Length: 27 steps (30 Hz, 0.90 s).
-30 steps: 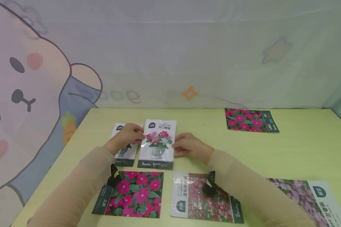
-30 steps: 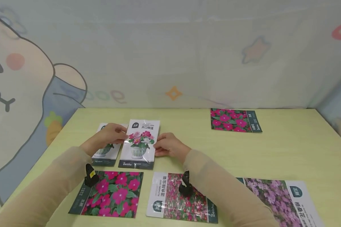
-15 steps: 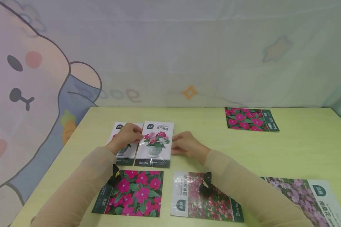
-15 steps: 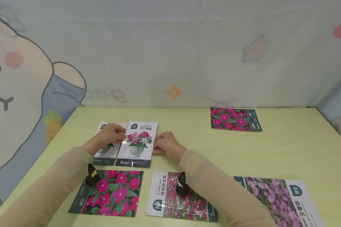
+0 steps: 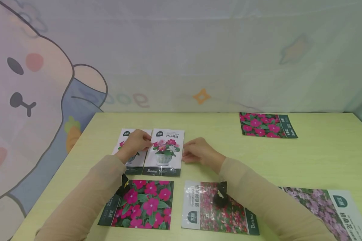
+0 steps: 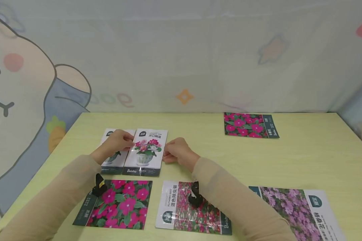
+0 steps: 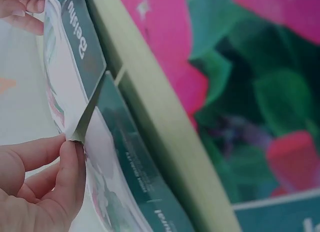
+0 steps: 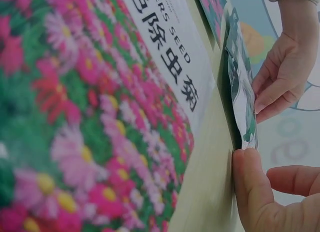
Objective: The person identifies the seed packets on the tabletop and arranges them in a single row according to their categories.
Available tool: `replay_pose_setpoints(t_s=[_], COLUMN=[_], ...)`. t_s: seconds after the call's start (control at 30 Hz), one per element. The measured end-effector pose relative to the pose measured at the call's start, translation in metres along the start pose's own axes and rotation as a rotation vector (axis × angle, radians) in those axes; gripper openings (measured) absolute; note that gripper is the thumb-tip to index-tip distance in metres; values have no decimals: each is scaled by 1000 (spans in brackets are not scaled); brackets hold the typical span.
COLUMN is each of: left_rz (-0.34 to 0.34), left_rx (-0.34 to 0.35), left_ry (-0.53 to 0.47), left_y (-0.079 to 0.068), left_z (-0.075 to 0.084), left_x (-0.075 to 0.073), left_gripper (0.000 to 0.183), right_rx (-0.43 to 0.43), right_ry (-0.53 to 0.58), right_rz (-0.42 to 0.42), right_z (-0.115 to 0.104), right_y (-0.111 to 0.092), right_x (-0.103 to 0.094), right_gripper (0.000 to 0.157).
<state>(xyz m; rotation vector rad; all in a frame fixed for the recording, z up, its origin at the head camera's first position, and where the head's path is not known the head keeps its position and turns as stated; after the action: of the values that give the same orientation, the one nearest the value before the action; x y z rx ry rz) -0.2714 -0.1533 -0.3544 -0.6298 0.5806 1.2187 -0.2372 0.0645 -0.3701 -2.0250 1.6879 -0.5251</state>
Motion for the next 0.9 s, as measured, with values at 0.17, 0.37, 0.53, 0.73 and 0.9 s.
replay_pose_setpoints(t_s=[0.17,0.37,0.53,0.73,0.9], left_rz=[23,97,103,64,29], left_rx=[19,113,169,161,127], left_ry=[23,105,125,35,-87], left_y=[-2,-4,-4,2,7], left_z=[3,6,13,26,36], left_x=[-1,-4,-4,-3,0], left_gripper=[27,27,27,30,33], right_rx=[6,23,21,-11,-31], right_ry=[-11,-15,-18,-1,-8], right_rz=[-7,-14,-6,-9,-10], right_z=[-1,-1,-3,-7,-11], right_y=[-1,-2,-1,-1,-4], right_x=[-1,-2,-6,-17,-29], right_gripper=[34,35,35,37,40])
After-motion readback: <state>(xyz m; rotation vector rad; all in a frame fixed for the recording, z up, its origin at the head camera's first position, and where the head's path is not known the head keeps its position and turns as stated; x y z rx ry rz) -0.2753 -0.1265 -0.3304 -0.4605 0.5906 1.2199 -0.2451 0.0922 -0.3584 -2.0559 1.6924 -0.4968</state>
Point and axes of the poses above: each hand's wrist, its own y-axis towards the middle knuckle, its own x-axis out of the palm, z = x × y, the point moved 1 cm from there along y, towards the middle knuckle, and after that the axes turned 6 degrees about x, right-handed, at the moved point
